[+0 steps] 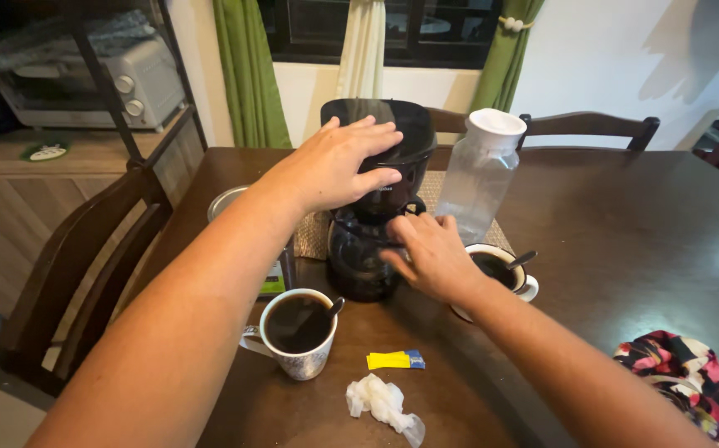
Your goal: The person wipes the inside and outside of a glass coffee carafe with a white cloth, then places it into a drip coffee maker. They close the lid, plug the machine into a wall outlet, and move the coffee maker to a shelf.
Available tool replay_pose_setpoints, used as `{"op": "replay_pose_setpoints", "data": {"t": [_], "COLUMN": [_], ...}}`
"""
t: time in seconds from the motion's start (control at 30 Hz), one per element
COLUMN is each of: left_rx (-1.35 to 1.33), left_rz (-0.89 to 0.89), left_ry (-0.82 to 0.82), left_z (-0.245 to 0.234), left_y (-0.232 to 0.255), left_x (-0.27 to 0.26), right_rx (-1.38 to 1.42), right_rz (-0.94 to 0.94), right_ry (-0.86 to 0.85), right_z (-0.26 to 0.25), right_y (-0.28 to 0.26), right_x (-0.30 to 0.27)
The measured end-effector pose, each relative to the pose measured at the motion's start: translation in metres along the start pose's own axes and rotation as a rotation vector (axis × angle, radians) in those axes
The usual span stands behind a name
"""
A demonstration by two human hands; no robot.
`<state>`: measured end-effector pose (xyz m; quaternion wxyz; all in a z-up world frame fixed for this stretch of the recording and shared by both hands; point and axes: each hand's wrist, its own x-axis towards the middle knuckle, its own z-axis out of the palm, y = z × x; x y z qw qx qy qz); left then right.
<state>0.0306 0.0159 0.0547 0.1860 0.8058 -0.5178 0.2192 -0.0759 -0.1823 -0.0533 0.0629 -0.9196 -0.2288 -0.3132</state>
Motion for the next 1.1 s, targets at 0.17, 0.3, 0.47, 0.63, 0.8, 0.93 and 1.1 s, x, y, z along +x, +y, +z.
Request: {"op": "replay_pose_setpoints", "data": {"t": [0.17,0.3,0.47,0.63,0.8,0.93,1.1], "left_rx": [-0.006,-0.017,-0.107,-0.267,-0.812,-0.778,-0.676], "left_rz": [-0.006,0.003,0.036,-0.32,-0.827,-1.047,-1.28], "left_ry": [0.024,0.041,0.177,0.756,0.54,0.17,-0.09], "left_z": [0.004,0.002,-0.005,-0.014,0.006,0.026,0.044], "left_y": [-0.003,0.0,0.005,-0.016,-0.048,-0.074,-0.113], "left_x": [-0.002,-0.002,-0.012,-0.019,-0.026,-0.011,0.021], "right_rx": [-0.131,-0.022,0.083,0.208,0.034,0.296,0.336], "right_rz": [-0.054,0.038,0.181,0.564,0.647,0.996,1.007], "right_ry": [-0.042,-0.07,-0.034,-0.123,-0.529,-0.591,-0.632], "right_z": [0.005,0.007,-0.011,-0.045,-0.031,-0.009,0.006], "right_y": [0.005,0.012,0.03,0.04,0.038,0.054,0.069], "right_x": [0.015,0.008,-0.005,-0.004,0.012,0.031,0.037]}}
